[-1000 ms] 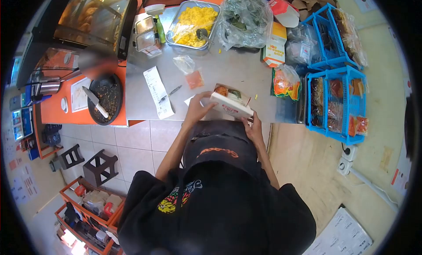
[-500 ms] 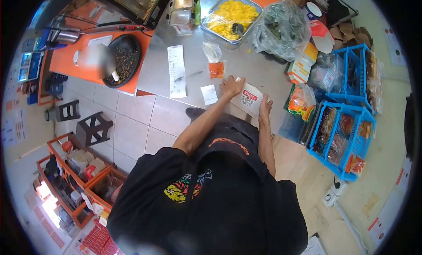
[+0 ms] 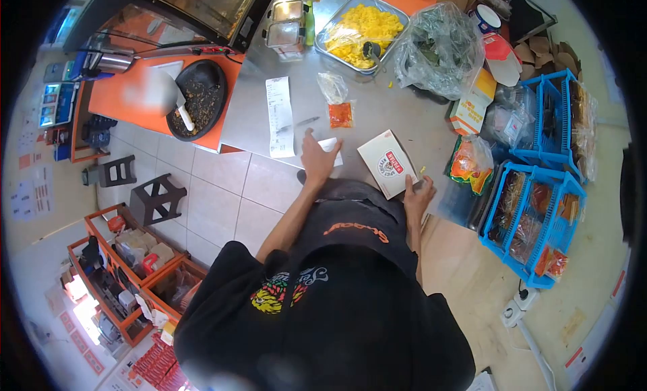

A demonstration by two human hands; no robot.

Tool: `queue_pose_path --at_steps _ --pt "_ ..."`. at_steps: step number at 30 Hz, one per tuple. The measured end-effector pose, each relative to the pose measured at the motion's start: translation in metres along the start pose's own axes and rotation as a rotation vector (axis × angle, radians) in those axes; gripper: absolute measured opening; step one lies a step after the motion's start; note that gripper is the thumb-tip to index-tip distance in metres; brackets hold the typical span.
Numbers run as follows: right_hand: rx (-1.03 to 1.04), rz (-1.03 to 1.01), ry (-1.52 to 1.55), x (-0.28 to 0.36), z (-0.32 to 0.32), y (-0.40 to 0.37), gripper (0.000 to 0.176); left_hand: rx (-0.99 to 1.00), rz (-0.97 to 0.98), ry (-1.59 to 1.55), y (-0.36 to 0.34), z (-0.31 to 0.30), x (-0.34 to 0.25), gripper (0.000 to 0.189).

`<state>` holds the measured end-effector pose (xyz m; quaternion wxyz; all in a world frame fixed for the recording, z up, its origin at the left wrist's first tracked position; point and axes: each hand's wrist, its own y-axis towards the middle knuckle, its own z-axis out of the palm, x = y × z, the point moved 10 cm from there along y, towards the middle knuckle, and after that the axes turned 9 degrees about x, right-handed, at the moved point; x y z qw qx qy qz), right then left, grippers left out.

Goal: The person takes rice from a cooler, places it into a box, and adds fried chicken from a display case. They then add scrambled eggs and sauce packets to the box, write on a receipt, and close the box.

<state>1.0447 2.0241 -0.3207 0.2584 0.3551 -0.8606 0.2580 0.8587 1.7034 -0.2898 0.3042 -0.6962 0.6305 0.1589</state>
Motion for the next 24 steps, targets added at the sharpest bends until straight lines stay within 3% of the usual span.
queue_pose_path --at_steps 1,2,4,5,6,9,12,15,17,18,21,24 --pt "-0.056 -0.109 -0.028 0.024 -0.011 -0.002 0.055 0.053 -0.14 -0.001 0.0 -0.005 0.013 0.078" --pt "-0.115 -0.214 -0.055 0.048 -0.02 -0.004 0.054 0.072 -0.181 0.143 0.002 0.001 0.02 0.062" --pt "-0.205 -0.38 -0.1 0.108 -0.044 -0.009 0.049 0.224 -0.029 0.026 0.017 0.046 0.056 0.048" --pt "-0.068 -0.389 0.042 0.123 -0.035 -0.002 0.048 0.3 0.049 -0.038 0.022 0.062 0.06 0.041" --pt "0.065 -0.396 0.185 0.135 -0.026 0.004 0.048 0.375 -0.026 -0.117 0.013 0.05 0.042 0.019" --pt "0.544 -0.271 0.583 0.155 0.034 0.011 0.046 0.354 0.474 -0.36 -0.014 0.005 -0.037 0.025" --pt "0.696 -0.258 0.681 0.188 0.044 0.001 0.047 0.479 0.455 -0.656 -0.041 -0.023 -0.068 0.034" --pt "0.856 -0.286 1.04 0.217 0.039 -0.007 0.048 0.521 0.374 -1.031 -0.045 -0.042 -0.081 0.027" --pt "0.73 -0.345 1.022 0.217 0.027 -0.004 0.055 0.468 0.256 -1.271 -0.042 -0.04 -0.077 0.024" --pt "0.662 -0.374 1.012 0.217 0.019 -0.003 0.058 0.413 0.219 -1.13 -0.043 -0.039 -0.076 0.02" --pt "0.14 -0.659 0.562 0.246 -0.053 -0.012 0.054 0.382 0.229 -0.931 -0.043 -0.047 -0.106 0.03" --pt "-0.055 -0.881 0.13 0.274 -0.083 -0.032 0.037 0.408 0.235 -1.006 -0.045 -0.045 -0.115 0.043"
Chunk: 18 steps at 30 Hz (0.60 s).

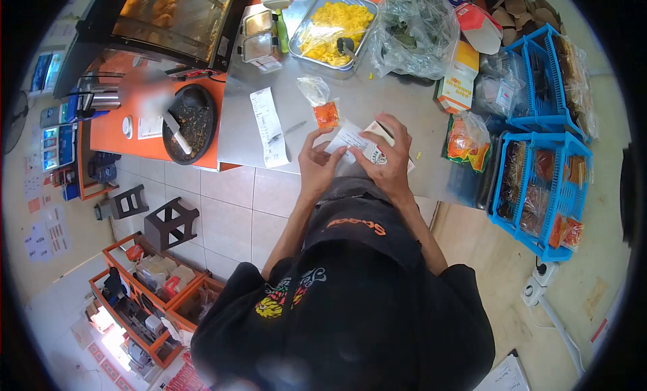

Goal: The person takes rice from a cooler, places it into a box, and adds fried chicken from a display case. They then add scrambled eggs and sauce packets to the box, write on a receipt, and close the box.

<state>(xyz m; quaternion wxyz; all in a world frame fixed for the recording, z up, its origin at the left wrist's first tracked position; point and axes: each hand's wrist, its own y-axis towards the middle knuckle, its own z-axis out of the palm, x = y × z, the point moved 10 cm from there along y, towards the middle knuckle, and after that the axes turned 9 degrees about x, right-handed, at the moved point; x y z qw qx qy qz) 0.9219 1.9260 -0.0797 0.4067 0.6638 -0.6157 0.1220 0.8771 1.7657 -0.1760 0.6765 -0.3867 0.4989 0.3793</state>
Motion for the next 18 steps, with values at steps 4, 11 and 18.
queue_pose_path --at_steps 4,11,18 --pt "0.184 0.011 0.173 -0.013 0.016 -0.004 0.024 0.071 0.094 0.161 0.001 0.01 -0.012 0.048" --pt "0.356 -0.024 0.343 -0.031 0.035 -0.015 0.015 0.24 0.095 0.501 -0.001 0.033 -0.036 0.04" --pt "-0.017 0.481 0.233 -0.151 0.0 -0.047 0.012 0.085 -0.095 0.747 0.016 -0.03 0.044 0.048"
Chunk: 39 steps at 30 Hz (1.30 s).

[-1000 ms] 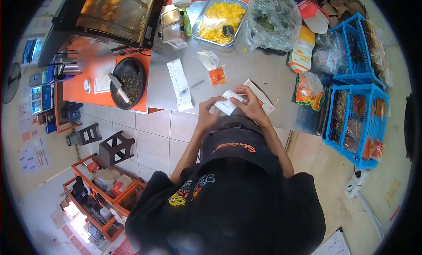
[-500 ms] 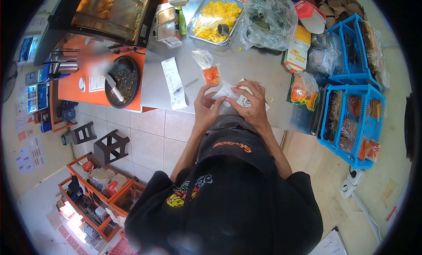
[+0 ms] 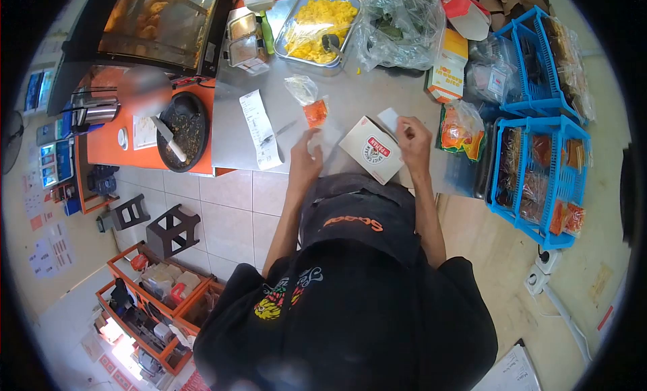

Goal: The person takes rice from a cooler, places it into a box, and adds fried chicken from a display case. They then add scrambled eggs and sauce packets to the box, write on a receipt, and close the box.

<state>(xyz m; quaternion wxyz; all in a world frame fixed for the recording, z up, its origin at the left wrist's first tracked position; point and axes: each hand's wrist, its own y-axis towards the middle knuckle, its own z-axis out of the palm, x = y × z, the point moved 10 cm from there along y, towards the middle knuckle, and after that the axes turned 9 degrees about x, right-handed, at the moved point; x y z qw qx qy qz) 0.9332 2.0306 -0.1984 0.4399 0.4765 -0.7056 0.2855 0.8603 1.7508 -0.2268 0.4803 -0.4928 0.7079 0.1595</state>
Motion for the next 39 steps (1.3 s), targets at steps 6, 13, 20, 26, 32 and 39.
queue_pose_path --at_steps 6,13,20,26,32,39 --pt "-0.153 0.051 -0.014 -0.078 -0.012 -0.014 0.014 -0.056 0.439 0.476 0.046 0.077 -0.052 0.052" --pt "-0.186 -0.217 -0.48 -0.062 -0.001 -0.027 0.013 0.393 0.4 0.299 0.098 0.16 -0.02 0.038" --pt "0.04 -0.378 -0.318 -0.065 0.03 -0.027 0.015 0.244 0.289 -0.137 0.093 0.139 0.004 0.038" --pt "0.194 -0.376 -0.249 -0.064 0.045 -0.027 0.015 0.275 0.206 -0.267 0.092 0.142 0.019 0.055" --pt "0.339 -0.371 -0.204 -0.06 0.046 -0.029 0.018 0.337 0.539 0.115 0.078 0.137 -0.03 0.043" --pt "0.394 0.213 0.337 -0.11 0.056 -0.023 0.035 0.617 0.146 -0.18 0.099 0.145 0.038 0.022"
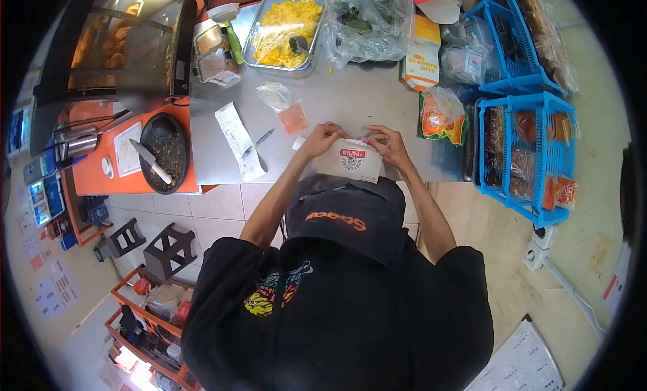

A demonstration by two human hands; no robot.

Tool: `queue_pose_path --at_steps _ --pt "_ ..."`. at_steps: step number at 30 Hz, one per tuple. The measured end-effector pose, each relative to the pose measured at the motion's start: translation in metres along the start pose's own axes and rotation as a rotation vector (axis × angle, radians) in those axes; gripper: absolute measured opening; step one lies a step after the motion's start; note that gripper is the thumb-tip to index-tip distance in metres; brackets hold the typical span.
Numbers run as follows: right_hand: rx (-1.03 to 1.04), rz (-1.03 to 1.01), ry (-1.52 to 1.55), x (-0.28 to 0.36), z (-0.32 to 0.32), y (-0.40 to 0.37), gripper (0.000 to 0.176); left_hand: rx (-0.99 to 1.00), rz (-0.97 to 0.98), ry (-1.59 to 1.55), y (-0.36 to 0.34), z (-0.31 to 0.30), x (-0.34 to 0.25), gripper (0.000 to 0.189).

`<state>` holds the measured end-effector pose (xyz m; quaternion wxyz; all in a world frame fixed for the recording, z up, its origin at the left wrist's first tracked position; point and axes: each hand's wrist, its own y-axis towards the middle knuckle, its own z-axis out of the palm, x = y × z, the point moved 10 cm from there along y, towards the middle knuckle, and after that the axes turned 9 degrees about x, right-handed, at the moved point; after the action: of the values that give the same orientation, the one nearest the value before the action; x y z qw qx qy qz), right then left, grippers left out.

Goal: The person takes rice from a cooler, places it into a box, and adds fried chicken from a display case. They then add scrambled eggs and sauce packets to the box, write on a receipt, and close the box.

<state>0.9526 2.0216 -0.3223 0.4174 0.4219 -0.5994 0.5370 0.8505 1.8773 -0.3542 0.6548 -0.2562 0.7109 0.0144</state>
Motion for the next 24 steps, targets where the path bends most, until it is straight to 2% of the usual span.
queue_pose_path --at_steps 1,3,4,7,9,10,12,13,15,16,17,18,19,21,23,24 --pt "-0.01 0.045 -0.003 -0.003 0.001 0.003 0.038 -0.01 -0.132 -0.097 0.0 0.0 0.009 0.02" --pt "-0.029 0.134 -0.007 -0.01 0.004 0.009 0.047 0.015 -0.119 -0.119 -0.002 0.006 -0.003 0.021" --pt "0.026 0.122 -0.01 -0.012 0.007 0.014 0.049 0.027 -0.113 -0.128 -0.003 0.007 -0.007 0.023" --pt "0.171 0.113 -0.067 -0.017 0.01 0.02 0.054 0.133 -0.106 0.069 -0.008 0.005 -0.014 0.045" --pt "0.237 0.136 -0.188 -0.017 0.008 0.02 0.055 -0.246 0.138 0.404 -0.033 -0.026 -0.048 0.057" --pt "0.133 0.054 -0.204 -0.002 0.001 0.022 0.053 -0.44 0.262 0.574 -0.055 -0.035 -0.067 0.063" --pt "-0.076 -0.108 -0.224 0.026 -0.006 0.01 0.05 -0.84 0.002 0.52 -0.098 -0.065 -0.022 0.069" --pt "-0.158 -0.106 -0.235 0.033 -0.006 0.005 0.047 -1.034 -0.13 0.485 -0.126 -0.075 0.002 0.072" --pt "-0.326 -0.096 -0.255 0.046 -0.002 -0.005 0.041 -0.869 -0.288 0.397 -0.139 -0.072 0.038 0.069" --pt "-0.329 -0.118 -0.271 0.054 0.007 -0.004 0.039 -0.783 -0.365 0.352 -0.143 -0.071 0.048 0.068" --pt "-0.334 -0.14 -0.286 0.061 0.016 -0.004 0.036 -0.661 -0.339 0.456 -0.138 -0.067 0.041 0.066" --pt "-0.339 -0.161 -0.303 0.069 0.025 -0.004 0.034 -0.644 -0.272 0.354 -0.136 -0.068 0.042 0.065" --pt "-0.286 -0.224 -0.271 0.077 0.035 0.0 0.029 -0.626 -0.204 0.25 -0.13 -0.069 0.042 0.064" --pt "-0.142 -0.22 -0.241 0.083 0.055 0.008 0.029 -0.572 -0.101 0.023 -0.12 -0.067 0.042 0.06" --pt "-0.008 -0.207 -0.232 0.093 0.073 0.016 0.034 -0.496 -0.034 -0.22 -0.11 -0.07 0.004 0.055" --pt "0.017 -0.165 -0.106 0.092 0.077 0.022 0.035 -0.444 0.002 -0.285 -0.105 -0.069 -0.019 0.053"
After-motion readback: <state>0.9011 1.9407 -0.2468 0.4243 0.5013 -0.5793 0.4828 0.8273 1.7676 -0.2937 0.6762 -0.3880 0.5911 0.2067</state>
